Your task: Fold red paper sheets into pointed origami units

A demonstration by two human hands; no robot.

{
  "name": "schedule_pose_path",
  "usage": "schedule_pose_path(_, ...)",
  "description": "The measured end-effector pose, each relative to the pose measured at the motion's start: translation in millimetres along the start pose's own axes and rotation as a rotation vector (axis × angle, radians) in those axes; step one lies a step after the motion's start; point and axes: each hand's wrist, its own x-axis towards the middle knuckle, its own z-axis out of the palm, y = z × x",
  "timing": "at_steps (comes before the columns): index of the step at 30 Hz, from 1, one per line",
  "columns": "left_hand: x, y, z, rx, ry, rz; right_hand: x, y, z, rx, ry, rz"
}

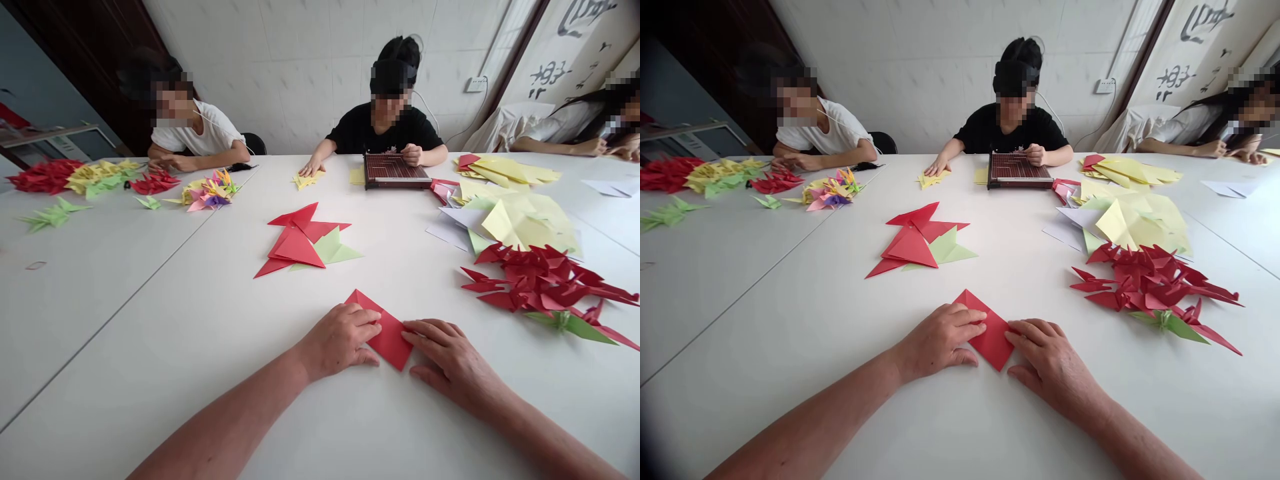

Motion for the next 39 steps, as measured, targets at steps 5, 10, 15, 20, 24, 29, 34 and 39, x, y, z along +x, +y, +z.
schedule_pose_path(5, -9.8, 1.7, 0.8, 0.028, 0.02, -0.018, -5.9, -13.6, -1.2, 0.014, -0.027, -0.061)
schedule_pose_path(10, -9.0, -0.9, 8.0, 0.193, 0.101, 0.159, -8.3, -19.0, 2.3, 0.042, -0.008, -0.081)
schedule_pose_path(15, -10.4, -2.3, 10.8, 0.224, 0.189, 0.206, -3.5, -17.1, 5.2, 0.071, 0.113, -0.035)
schedule_pose_path(20, -15.2, 4.4, 5.2, 0.186, 0.18, 0.159, 7.8, -22.9, 2.4, 0.137, 0.185, -0.081)
schedule_pose_path(24, -27.2, 15.2, 0.3, 0.158, 0.049, 0.085, 11.1, -25.2, 0.9, 0.217, 0.153, -0.06)
schedule_pose_path(29, -42.4, 21.7, -2.8, 0.005, -0.033, -0.074, 20.3, -26.3, -1.2, 0.334, 0.061, 0.054)
schedule_pose_path(34, -41.7, 21.5, -6.7, -0.108, -0.062, -0.142, 35.9, -35.0, -2.0, 0.434, 0.014, 0.28)
schedule_pose_path(39, -40.3, 21.7, -9.6, -0.011, -0.031, -0.074, 39.9, -37.8, 2.9, 0.449, 0.022, 0.396)
